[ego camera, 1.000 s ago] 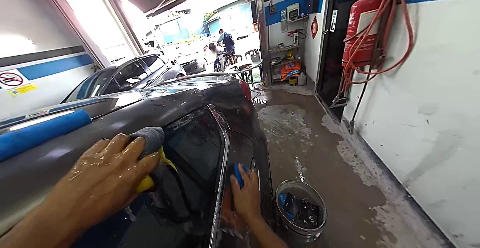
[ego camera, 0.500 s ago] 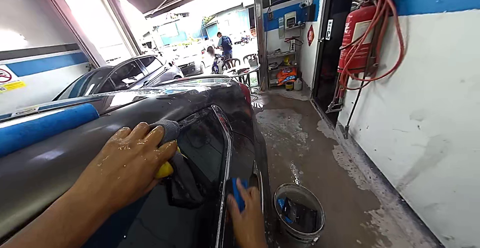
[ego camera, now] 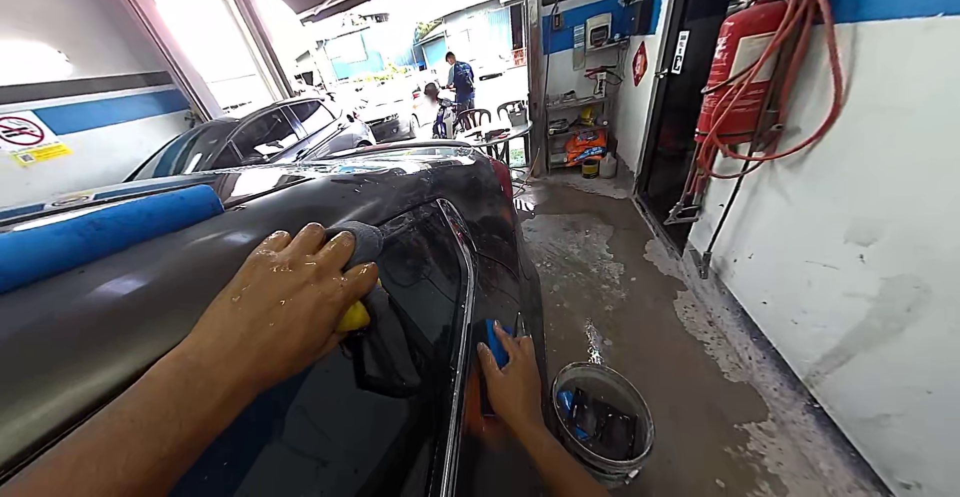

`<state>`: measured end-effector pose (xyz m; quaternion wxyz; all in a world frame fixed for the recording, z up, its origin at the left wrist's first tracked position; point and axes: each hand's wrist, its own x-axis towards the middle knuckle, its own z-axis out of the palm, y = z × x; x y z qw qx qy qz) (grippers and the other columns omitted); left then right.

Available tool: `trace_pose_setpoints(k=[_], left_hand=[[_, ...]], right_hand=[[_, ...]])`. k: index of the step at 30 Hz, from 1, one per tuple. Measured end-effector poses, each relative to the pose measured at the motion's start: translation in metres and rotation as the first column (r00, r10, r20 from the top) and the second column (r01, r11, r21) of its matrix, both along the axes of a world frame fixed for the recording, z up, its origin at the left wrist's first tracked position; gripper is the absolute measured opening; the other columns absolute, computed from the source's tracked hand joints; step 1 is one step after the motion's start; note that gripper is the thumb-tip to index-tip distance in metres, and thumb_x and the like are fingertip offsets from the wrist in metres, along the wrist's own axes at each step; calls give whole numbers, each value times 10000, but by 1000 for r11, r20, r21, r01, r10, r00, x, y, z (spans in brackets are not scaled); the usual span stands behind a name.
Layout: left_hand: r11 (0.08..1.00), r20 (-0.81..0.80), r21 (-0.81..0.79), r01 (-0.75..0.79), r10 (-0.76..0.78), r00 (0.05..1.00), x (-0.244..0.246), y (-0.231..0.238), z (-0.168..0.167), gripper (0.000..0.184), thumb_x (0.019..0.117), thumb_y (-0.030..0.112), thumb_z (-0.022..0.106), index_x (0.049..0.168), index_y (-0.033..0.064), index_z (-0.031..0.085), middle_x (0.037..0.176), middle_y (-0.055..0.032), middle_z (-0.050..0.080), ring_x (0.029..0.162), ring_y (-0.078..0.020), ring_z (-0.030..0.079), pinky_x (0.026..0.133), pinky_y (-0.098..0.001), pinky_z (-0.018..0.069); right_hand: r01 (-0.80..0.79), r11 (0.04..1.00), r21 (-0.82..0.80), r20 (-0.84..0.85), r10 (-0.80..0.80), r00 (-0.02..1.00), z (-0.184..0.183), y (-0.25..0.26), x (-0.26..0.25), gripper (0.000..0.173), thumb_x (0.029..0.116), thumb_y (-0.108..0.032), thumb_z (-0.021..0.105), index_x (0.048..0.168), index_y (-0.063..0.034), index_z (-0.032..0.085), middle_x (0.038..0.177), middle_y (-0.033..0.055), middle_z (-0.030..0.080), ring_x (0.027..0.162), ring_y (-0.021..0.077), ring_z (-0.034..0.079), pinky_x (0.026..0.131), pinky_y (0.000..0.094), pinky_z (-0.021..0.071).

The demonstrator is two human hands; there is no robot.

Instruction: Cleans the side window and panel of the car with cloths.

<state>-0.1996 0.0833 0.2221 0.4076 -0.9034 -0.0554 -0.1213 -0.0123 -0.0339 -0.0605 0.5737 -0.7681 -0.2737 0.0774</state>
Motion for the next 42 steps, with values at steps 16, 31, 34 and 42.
trace_pose_setpoints(k=[16, 31, 34, 42], left_hand=[[999, -4, -44, 29, -29, 1000, 1, 1, -4, 214, 747, 369, 698, 902, 221, 704, 863, -65, 591, 824, -325, 620, 596, -436, 468], [998, -21, -44, 34, -35, 999, 3, 1, -2, 229, 769, 398, 678, 908, 217, 698, 856, -59, 583, 818, -315, 616, 594, -432, 460], [999, -27, -38, 15, -16, 1000, 3, 2, 1, 229, 775, 402, 693, 919, 224, 698, 869, -54, 585, 837, -306, 616, 607, -425, 464], [998, -29, -56, 9, -10, 1000, 4, 1, 1, 265, 722, 366, 759, 945, 228, 715, 902, -67, 618, 870, -323, 632, 620, -444, 487]], right_hand=[[-225, 956, 187, 161, 196, 967, -22, -67, -68, 493, 944, -266, 690, 1368, -16, 647, 1182, 253, 621, 1048, 312, 641, 889, 437, 574], [-145, 983, 115, 174, 124, 977, -14, -78, -74, 510, 901, -275, 727, 1348, -37, 672, 1092, 213, 629, 910, 264, 651, 736, 391, 589], [-205, 972, 114, 180, 182, 967, -16, -84, -78, 493, 918, -264, 728, 1355, -43, 668, 1112, 216, 619, 946, 255, 643, 784, 370, 583], [-211, 974, 79, 218, 190, 957, -18, -82, -73, 486, 939, -293, 700, 1358, -49, 666, 1124, 230, 628, 945, 287, 654, 773, 410, 590]])
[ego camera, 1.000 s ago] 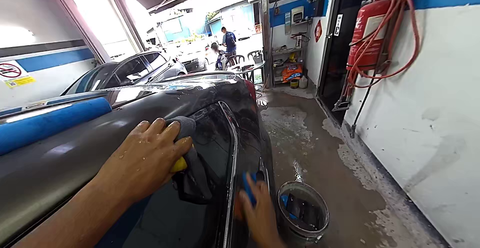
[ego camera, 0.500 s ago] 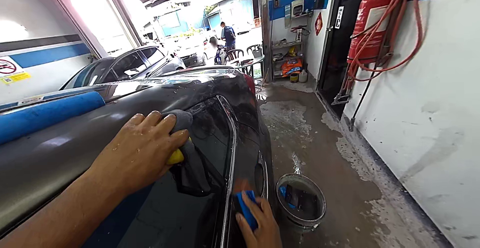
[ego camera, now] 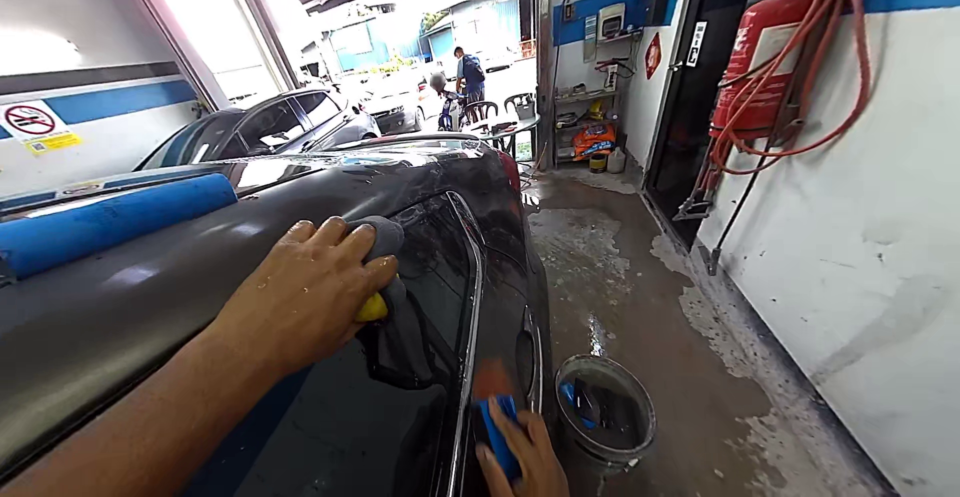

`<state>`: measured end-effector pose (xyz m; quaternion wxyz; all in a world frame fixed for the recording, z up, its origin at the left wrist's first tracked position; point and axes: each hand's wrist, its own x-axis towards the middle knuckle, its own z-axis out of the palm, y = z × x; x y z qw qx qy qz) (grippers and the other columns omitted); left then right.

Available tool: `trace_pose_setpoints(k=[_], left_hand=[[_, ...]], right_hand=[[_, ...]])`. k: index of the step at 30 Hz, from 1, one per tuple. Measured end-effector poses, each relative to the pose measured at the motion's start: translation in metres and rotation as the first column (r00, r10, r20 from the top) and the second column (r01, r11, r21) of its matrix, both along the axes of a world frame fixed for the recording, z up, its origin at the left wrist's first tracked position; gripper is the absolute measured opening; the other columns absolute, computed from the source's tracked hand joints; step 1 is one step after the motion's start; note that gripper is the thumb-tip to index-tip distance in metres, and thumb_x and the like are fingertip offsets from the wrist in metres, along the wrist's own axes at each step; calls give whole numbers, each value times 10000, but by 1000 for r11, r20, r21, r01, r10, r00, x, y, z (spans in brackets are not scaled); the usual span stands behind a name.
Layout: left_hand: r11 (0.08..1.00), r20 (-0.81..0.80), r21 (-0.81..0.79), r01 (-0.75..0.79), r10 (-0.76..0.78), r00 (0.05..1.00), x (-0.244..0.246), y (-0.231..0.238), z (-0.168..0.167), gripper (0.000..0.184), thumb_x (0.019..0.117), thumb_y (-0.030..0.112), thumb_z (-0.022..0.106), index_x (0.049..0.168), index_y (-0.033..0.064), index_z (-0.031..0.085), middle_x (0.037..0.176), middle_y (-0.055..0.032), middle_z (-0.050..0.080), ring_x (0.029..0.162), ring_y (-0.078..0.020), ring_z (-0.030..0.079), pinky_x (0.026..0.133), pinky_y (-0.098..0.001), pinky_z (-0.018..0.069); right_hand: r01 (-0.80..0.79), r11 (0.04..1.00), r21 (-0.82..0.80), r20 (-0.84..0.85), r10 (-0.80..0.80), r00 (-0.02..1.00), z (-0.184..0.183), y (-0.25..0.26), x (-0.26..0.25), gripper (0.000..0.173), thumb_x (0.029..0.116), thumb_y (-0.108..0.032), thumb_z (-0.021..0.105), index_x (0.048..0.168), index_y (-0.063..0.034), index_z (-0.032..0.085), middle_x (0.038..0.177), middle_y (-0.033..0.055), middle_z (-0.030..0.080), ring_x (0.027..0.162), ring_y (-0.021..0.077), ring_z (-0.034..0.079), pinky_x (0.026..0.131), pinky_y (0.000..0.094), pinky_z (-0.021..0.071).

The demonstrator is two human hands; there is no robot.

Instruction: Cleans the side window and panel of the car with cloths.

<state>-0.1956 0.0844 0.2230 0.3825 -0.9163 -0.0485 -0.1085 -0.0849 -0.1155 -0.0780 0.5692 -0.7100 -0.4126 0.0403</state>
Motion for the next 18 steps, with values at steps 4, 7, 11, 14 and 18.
trace_pose_setpoints(k=[4, 7, 11, 14, 18], left_hand=[[1000, -1, -8, 11, -11, 1000, -1, -3, -4, 271, 714, 378, 742, 930, 219, 706, 885, -70, 602, 860, -334, 625, 614, -452, 479], [1000, 15, 13, 24, -24, 1000, -1, 1, -2, 270, 720, 386, 731, 939, 227, 713, 879, -60, 602, 850, -321, 627, 604, -435, 482], [1000, 2, 12, 23, -23, 1000, -2, -1, -4, 259, 739, 388, 712, 938, 222, 707, 866, -57, 589, 828, -314, 619, 593, -428, 460], [1000, 8, 16, 17, -17, 1000, -1, -1, -2, 271, 718, 383, 728, 935, 221, 727, 871, -62, 605, 831, -319, 623, 601, -441, 473], [999, 24, 29, 46, -47, 999, 0, 4, -7, 287, 751, 417, 648, 939, 216, 729, 857, -66, 597, 804, -319, 621, 581, -433, 456]], right_hand=[[88, 996, 10, 13, -88, 996, 2, 6, 0, 504, 901, -298, 705, 1344, -59, 680, 1087, 204, 633, 895, 267, 656, 716, 406, 592], [-19, 1000, -7, 0, 19, 1000, 4, -11, -7, 471, 923, -260, 722, 1330, -25, 681, 1087, 252, 631, 923, 312, 653, 768, 419, 585], [117, 993, -24, -42, -118, 992, -1, 24, 16, 521, 895, -336, 685, 1368, -117, 675, 1109, 171, 631, 892, 253, 657, 698, 421, 583], [-17, 1000, -21, -54, 16, 998, 4, -7, -6, 473, 960, -241, 649, 1376, -16, 638, 1212, 297, 635, 1074, 406, 655, 895, 539, 565], [-69, 990, 124, -53, 76, 996, -16, -11, -13, 461, 1013, -258, 560, 1389, 2, 611, 1291, 309, 582, 1214, 394, 581, 1039, 520, 489]])
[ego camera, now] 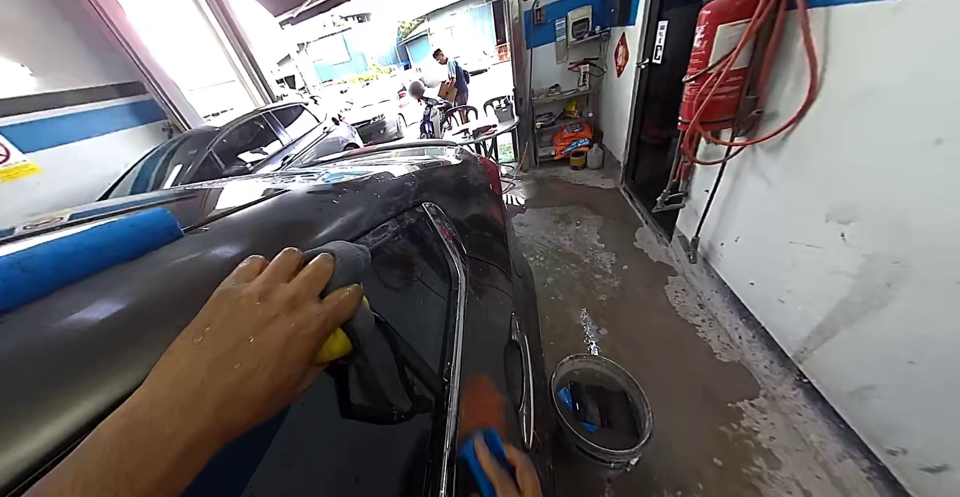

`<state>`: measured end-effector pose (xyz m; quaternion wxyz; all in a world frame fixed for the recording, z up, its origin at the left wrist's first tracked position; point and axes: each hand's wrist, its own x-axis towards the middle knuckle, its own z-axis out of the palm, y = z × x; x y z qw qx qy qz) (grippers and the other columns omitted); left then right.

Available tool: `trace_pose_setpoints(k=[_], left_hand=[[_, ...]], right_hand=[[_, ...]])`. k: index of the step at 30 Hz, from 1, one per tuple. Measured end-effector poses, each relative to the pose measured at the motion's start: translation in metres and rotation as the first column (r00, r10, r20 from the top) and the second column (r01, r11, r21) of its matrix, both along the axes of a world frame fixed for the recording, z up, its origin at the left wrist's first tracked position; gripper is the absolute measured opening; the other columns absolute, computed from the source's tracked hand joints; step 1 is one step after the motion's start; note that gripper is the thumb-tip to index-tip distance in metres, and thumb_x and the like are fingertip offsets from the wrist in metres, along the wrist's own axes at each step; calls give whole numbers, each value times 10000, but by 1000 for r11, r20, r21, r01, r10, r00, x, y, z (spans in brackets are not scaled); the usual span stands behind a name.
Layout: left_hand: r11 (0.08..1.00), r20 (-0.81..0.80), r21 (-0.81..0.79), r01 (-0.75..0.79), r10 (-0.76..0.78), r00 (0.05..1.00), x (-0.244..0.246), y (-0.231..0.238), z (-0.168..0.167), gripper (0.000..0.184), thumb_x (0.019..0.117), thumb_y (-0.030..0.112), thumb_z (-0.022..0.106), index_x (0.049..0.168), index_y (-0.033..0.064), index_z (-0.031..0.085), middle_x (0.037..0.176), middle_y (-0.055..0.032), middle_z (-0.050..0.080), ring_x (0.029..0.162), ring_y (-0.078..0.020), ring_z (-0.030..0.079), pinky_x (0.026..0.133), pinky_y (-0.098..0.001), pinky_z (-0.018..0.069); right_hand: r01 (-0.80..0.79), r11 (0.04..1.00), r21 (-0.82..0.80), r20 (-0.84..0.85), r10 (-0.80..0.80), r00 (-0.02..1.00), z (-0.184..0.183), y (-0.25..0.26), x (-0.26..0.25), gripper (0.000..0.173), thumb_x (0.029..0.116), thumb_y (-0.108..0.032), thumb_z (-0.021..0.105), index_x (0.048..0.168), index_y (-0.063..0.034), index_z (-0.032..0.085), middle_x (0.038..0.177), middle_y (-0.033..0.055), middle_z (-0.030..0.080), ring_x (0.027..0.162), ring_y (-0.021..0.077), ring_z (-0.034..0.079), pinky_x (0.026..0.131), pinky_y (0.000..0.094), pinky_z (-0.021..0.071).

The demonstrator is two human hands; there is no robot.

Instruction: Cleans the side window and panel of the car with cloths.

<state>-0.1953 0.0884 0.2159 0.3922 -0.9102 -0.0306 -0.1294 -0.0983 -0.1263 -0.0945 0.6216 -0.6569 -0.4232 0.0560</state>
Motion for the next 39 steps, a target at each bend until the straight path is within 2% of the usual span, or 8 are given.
trace_pose_setpoints(k=[5, 11, 17, 22, 25, 28, 34, 39], left_hand=[[1000, -5, 11, 19, -19, 1000, -2, 3, -2, 341, 729, 423, 662, 964, 182, 722, 860, -92, 592, 785, -342, 617, 585, -457, 464], [1000, 12, 9, 18, -18, 1000, 2, 8, -4, 366, 748, 445, 609, 984, 185, 714, 875, -107, 600, 796, -364, 625, 582, -468, 461], [1000, -23, -9, -14, 14, 1000, -1, 7, -4, 399, 727, 416, 638, 1045, 193, 733, 907, -120, 615, 840, -376, 629, 627, -491, 480], [999, 0, -24, 21, -21, 1000, 5, 13, -7, 421, 761, 460, 561, 1026, 176, 722, 928, -154, 635, 831, -408, 642, 591, -505, 475], [1000, -21, -26, -6, 5, 1000, 3, 13, -5, 411, 775, 448, 568, 1049, 184, 722, 959, -141, 632, 868, -394, 637, 618, -503, 482], [1000, -15, -29, -3, 3, 1000, 1, 11, -8, 411, 757, 442, 585, 1040, 178, 724, 951, -145, 630, 865, -401, 639, 620, -510, 484], [994, -39, -106, -40, 36, 999, 6, -3, 0, 404, 763, 382, 622, 1037, 104, 723, 951, -255, 647, 844, -490, 658, 665, -572, 514], [997, 7, -60, 45, -44, 999, 0, 4, -9, 443, 754, 476, 556, 963, 113, 701, 876, -181, 639, 755, -411, 662, 585, -514, 522]], right_hand=[[227, 952, -207, -102, -252, 962, 14, 113, 110, 511, 1006, -320, 562, 1456, -79, 576, 1306, 221, 610, 1210, 358, 593, 1039, 490, 494], [70, 997, 18, -12, -70, 997, -1, 16, 14, 477, 980, -269, 639, 1355, 26, 636, 1213, 314, 620, 1121, 399, 628, 965, 502, 535], [239, 963, -126, -116, -254, 960, 6, 100, 96, 505, 963, -333, 620, 1410, -98, 633, 1241, 198, 638, 1139, 334, 620, 973, 487, 529], [9, 997, 75, -29, -7, 1000, -2, 4, 10, 457, 987, -280, 634, 1333, 17, 656, 1225, 301, 635, 1139, 381, 637, 981, 493, 534], [107, 992, 64, -90, -101, 991, -6, 48, 43, 493, 966, -346, 658, 1373, -66, 651, 1228, 200, 635, 1127, 274, 635, 956, 428, 564], [239, 967, -90, -158, -251, 955, 6, 98, 94, 509, 956, -360, 631, 1390, -95, 650, 1198, 187, 641, 1089, 307, 630, 938, 463, 546], [26, 997, 73, -61, -21, 998, -7, 4, 18, 459, 988, -284, 633, 1337, 14, 654, 1227, 294, 631, 1136, 375, 636, 982, 486, 539], [259, 954, -153, -174, -284, 943, 9, 107, 105, 500, 962, -337, 632, 1398, -91, 641, 1215, 190, 638, 1111, 317, 627, 950, 462, 538]])
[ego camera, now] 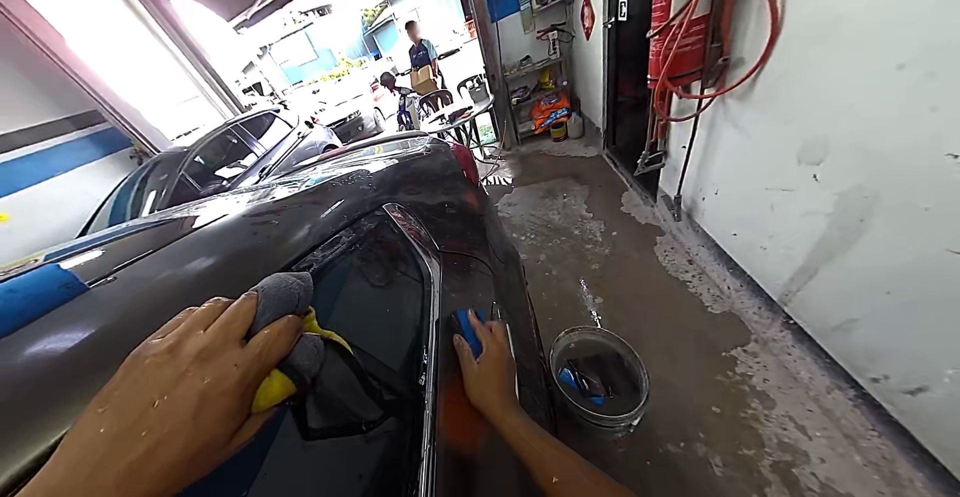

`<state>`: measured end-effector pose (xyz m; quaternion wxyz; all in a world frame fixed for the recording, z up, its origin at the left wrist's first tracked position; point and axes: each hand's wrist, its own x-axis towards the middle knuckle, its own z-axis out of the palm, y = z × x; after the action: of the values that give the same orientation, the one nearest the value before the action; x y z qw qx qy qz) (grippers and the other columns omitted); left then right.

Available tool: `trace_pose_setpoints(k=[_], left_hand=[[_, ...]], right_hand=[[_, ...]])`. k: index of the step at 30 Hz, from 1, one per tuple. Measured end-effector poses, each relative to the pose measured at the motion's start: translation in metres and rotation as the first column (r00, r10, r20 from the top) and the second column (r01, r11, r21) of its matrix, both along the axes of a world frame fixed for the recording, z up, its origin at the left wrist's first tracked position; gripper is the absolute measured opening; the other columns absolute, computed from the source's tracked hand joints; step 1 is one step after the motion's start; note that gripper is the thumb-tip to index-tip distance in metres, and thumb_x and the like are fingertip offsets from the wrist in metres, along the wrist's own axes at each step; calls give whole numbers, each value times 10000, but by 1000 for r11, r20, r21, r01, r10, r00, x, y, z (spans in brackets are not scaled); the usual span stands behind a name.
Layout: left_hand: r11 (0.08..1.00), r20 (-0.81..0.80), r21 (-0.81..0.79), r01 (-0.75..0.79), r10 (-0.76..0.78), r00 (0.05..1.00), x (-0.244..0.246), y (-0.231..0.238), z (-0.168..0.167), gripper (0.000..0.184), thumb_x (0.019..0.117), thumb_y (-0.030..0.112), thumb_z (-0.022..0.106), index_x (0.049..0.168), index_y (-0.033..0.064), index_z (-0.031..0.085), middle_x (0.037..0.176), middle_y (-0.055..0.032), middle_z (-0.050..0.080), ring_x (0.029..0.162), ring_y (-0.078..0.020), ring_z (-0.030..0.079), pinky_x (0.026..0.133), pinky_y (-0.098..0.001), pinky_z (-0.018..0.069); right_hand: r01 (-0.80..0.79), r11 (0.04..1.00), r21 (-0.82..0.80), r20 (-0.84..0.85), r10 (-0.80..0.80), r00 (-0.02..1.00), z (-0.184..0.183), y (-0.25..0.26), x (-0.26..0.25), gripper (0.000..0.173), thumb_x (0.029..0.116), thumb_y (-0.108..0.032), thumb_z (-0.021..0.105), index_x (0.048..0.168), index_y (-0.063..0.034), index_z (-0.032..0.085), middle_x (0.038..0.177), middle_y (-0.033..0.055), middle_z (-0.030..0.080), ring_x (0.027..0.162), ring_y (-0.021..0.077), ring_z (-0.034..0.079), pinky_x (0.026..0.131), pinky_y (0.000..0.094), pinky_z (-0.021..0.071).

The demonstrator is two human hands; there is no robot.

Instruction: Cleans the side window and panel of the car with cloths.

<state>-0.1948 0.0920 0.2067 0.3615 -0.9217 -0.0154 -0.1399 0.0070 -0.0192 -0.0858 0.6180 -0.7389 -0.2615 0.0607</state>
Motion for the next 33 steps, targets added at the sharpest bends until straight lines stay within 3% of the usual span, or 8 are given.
trace_pose_setpoints(k=[6, 9, 12, 17, 20, 23, 29, 33], left_hand=[[992, -40, -103, -76, 72, 997, 3, -12, 3, 451, 669, 459, 701, 956, 111, 695, 837, -172, 641, 702, -406, 674, 514, -508, 519], [997, -3, -55, -57, 57, 998, 1, -1, -3, 477, 646, 524, 651, 958, 165, 696, 800, -97, 612, 652, -337, 655, 472, -464, 494], [997, 0, -45, -57, 57, 998, 2, 0, -6, 491, 644, 543, 645, 966, 177, 698, 809, -83, 607, 662, -327, 656, 471, -460, 496], [996, -32, -57, -76, 74, 997, 8, -2, -2, 517, 613, 551, 687, 963, 171, 720, 831, -109, 636, 691, -360, 668, 488, -472, 506], [997, -31, -30, -72, 71, 997, 4, 4, -4, 506, 625, 566, 667, 967, 196, 712, 811, -69, 607, 672, -319, 648, 481, -448, 490], [996, -28, -33, -81, 80, 996, 2, 4, -6, 499, 625, 557, 677, 981, 209, 716, 818, -67, 610, 678, -314, 650, 486, -447, 493], [997, -32, -45, -58, 57, 998, 6, 1, -4, 506, 609, 540, 688, 967, 183, 721, 809, -99, 623, 675, -348, 657, 482, -455, 494], [998, -21, -39, -57, 57, 998, 3, 6, -7, 487, 646, 557, 667, 989, 215, 723, 816, -62, 617, 679, -307, 648, 479, -442, 489]], right_hand=[[-257, 949, 184, 175, 225, 958, -7, -98, -95, 466, 983, -302, 638, 1325, 14, 662, 1197, 288, 635, 1106, 366, 643, 954, 480, 550], [-111, 983, 149, 117, 94, 989, -6, -34, -40, 490, 957, -335, 653, 1360, -57, 658, 1199, 196, 640, 1096, 287, 640, 932, 442, 567], [-19, 1000, -21, -12, 19, 1000, 5, 8, 12, 493, 969, -346, 632, 1399, -104, 643, 1229, 196, 633, 1127, 325, 618, 972, 478, 523], [-244, 956, 163, 201, 210, 957, -13, -101, -86, 437, 970, -276, 662, 1299, 12, 683, 1171, 294, 649, 1083, 376, 653, 936, 483, 555], [-160, 974, 159, 135, 139, 981, -15, -60, -56, 467, 958, -323, 671, 1341, -56, 672, 1188, 211, 636, 1088, 289, 642, 916, 437, 574], [-7, 1000, 24, 50, 6, 999, 2, 0, -3, 480, 945, -338, 657, 1362, -100, 674, 1188, 177, 650, 1090, 309, 632, 935, 469, 543], [-231, 963, 137, 167, 207, 964, -17, -95, -82, 442, 952, -253, 692, 1314, 0, 678, 1167, 289, 641, 1074, 374, 649, 919, 485, 564], [3, 998, 70, 114, -11, 993, -2, -12, -21, 471, 929, -325, 660, 1336, -91, 690, 1139, 172, 654, 1042, 295, 641, 885, 454, 561]])
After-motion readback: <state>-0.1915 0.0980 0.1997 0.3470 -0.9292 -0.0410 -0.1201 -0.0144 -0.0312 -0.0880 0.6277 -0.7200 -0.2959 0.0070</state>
